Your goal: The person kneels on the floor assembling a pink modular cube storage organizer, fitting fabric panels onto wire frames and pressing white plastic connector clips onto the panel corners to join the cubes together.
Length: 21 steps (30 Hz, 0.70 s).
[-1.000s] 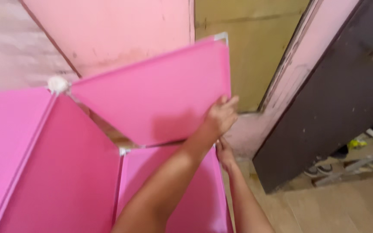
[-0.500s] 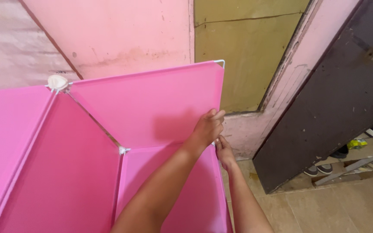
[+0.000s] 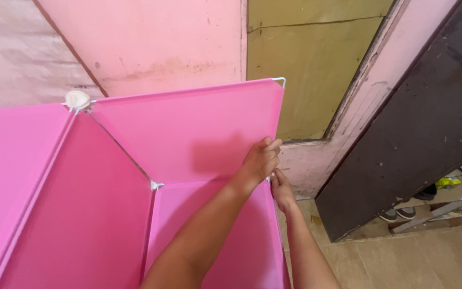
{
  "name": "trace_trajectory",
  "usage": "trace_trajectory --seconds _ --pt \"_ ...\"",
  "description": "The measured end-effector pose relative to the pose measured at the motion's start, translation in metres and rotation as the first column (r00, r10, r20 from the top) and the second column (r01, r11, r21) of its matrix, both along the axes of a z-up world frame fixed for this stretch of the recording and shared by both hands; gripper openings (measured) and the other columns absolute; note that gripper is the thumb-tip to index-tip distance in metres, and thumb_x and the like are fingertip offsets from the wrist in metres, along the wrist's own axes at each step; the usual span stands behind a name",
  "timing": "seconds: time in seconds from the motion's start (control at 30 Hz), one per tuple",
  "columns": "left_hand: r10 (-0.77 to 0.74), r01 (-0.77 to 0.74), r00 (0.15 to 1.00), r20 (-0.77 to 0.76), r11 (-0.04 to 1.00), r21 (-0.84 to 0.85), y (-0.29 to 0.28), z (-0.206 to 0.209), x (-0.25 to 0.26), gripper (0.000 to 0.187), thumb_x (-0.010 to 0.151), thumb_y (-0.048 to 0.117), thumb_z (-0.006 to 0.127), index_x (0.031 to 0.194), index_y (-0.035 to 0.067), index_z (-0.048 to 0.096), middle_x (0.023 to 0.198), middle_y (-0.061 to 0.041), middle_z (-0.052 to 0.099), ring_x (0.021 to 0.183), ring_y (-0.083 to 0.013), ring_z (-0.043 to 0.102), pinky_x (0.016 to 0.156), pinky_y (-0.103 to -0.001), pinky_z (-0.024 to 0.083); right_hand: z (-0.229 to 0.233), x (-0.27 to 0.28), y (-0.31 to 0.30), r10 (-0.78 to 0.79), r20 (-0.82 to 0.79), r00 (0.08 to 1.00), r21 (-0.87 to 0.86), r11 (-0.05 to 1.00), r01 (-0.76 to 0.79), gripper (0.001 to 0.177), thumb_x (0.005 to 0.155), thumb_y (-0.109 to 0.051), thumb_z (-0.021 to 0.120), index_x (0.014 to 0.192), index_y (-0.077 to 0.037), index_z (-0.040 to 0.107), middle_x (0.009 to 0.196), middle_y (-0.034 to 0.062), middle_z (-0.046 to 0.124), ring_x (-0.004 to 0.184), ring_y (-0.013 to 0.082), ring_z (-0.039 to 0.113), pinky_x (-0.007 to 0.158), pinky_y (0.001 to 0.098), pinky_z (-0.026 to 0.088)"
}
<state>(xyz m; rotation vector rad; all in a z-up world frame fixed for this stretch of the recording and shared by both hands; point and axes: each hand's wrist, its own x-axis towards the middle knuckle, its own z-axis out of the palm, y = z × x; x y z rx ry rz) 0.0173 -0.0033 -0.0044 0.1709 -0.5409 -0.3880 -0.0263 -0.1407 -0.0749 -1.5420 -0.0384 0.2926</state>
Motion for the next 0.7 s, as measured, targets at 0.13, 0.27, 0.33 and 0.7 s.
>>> trace_trajectory --seconds 0.13,0.27,0.33,0.7 --pt "0.065 -0.062 0.996 -0.061 0.996 0.063 -0.002 0.012 -0.009 0.017 0.105 0.008 0.049 0.091 0.017 0.045 0.090 0.002 0.039 0.075 -0.0110 0.042 0.063 -0.024 0.039 -0.006 0.002 -0.001 0.000 -0.025 1.000 0.026 1.000 0.001 0.041 0.108 -0.030 0.050 0.141 -0.008 0.060 0.121 0.0073 0.068 0.102 0.0135 0.058 0.090 0.0297 0.050" --pt "0.194 -0.184 0.980 -0.049 0.971 0.153 -0.009 0.022 -0.015 0.018 0.105 0.016 0.062 0.093 0.019 0.049 0.095 0.002 0.046 0.081 -0.0121 0.045 0.065 -0.026 0.042 -0.016 0.006 -0.006 0.007 0.042 0.999 -0.041 0.999 -0.005 0.045 0.107 -0.030 0.049 0.146 -0.008 0.053 0.131 0.0049 0.065 0.112 0.0126 0.059 0.096 0.0288 0.049" --pt "0.306 -0.106 0.845 -0.439 0.900 0.423 -0.010 0.023 -0.015 0.016 0.096 0.030 0.061 0.102 0.015 0.061 0.114 -0.004 0.052 0.093 -0.0129 0.053 0.071 -0.024 0.049 -0.019 0.008 -0.009 0.003 0.111 0.994 -0.046 0.999 0.002 0.044 0.108 -0.026 0.049 0.146 -0.006 0.053 0.134 0.0054 0.063 0.116 0.0127 0.058 0.100 0.0285 0.047" --pt "0.381 -0.276 0.908 -0.173 0.856 0.438 -0.013 -0.015 0.007 0.018 0.091 0.010 0.066 0.098 0.023 0.055 0.142 -0.004 0.050 0.107 -0.0095 0.048 0.081 -0.026 0.047 -0.005 0.004 -0.006 0.069 0.052 0.996 0.120 0.990 -0.074 0.040 0.109 -0.023 0.046 0.143 -0.005 0.057 0.126 0.0052 0.067 0.108 0.0116 0.058 0.095 0.0289 0.048"
